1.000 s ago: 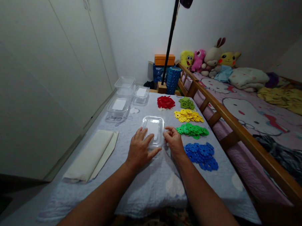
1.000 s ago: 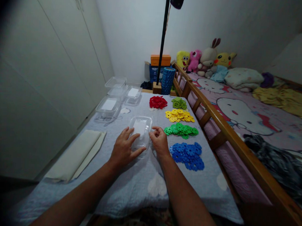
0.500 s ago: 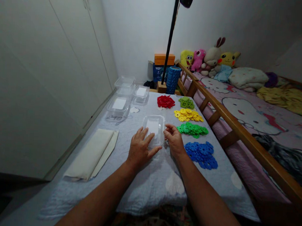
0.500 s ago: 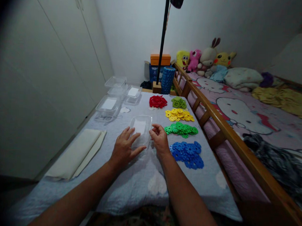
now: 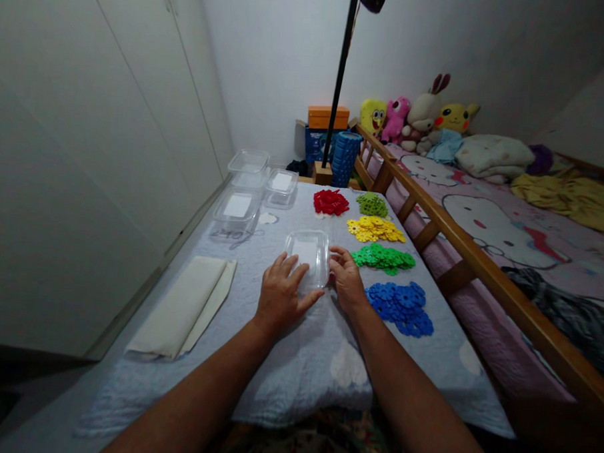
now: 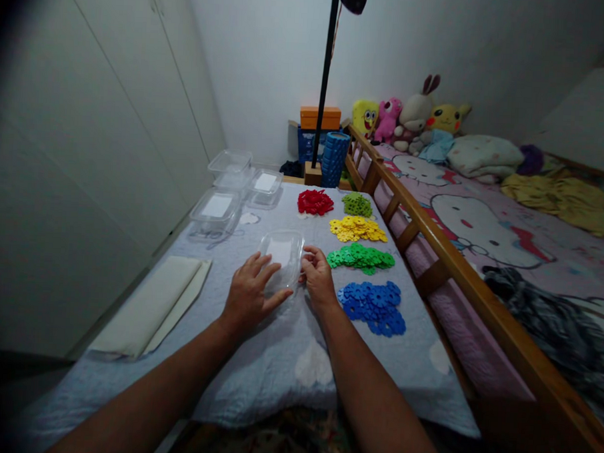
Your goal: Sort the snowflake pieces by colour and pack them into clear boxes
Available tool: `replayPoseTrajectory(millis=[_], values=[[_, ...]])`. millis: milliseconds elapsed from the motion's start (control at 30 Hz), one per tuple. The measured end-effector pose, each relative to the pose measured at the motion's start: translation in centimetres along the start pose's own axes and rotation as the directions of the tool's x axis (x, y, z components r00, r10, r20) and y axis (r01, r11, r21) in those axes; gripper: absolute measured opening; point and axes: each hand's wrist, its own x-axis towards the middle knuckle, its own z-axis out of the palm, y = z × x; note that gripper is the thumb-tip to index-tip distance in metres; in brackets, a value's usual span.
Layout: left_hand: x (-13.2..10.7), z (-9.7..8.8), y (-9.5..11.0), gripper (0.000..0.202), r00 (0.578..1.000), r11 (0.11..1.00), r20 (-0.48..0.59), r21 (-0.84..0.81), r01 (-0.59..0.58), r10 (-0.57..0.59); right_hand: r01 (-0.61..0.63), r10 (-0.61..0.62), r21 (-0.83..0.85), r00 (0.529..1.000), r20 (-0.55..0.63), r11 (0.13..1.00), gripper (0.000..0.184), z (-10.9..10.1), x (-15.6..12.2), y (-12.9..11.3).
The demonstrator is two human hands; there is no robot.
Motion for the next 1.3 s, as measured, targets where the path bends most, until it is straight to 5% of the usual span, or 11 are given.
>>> replayPoseTrajectory(millis=[467, 867, 1300], values=[[0.2, 0.0, 0.0, 0.053, 1.000, 1.000, -0.013, -0.008, 0.025, -0.025, -0.044, 0.045, -0.012, 0.998, 0.042, 0.999, 0.046, 0.3, -0.6, -1.1], [0.3, -0.2, 0.1, 0.047, 0.999, 0.999, 0.021, 0.029, -0.042, 0.041, -0.103, 0.084, 0.190, 0.991, 0.103, 0.976, 0.051, 0.5, -0.8, -1.9], [0.4, -0.3, 0.4, 0.054, 0.999, 0.999, 0.027, 0.039, -0.030, 0.029, -0.064, 0.061, 0.028, 0.995, 0.074, 0.998, 0.046, -0.1, -0.3, -0.7]])
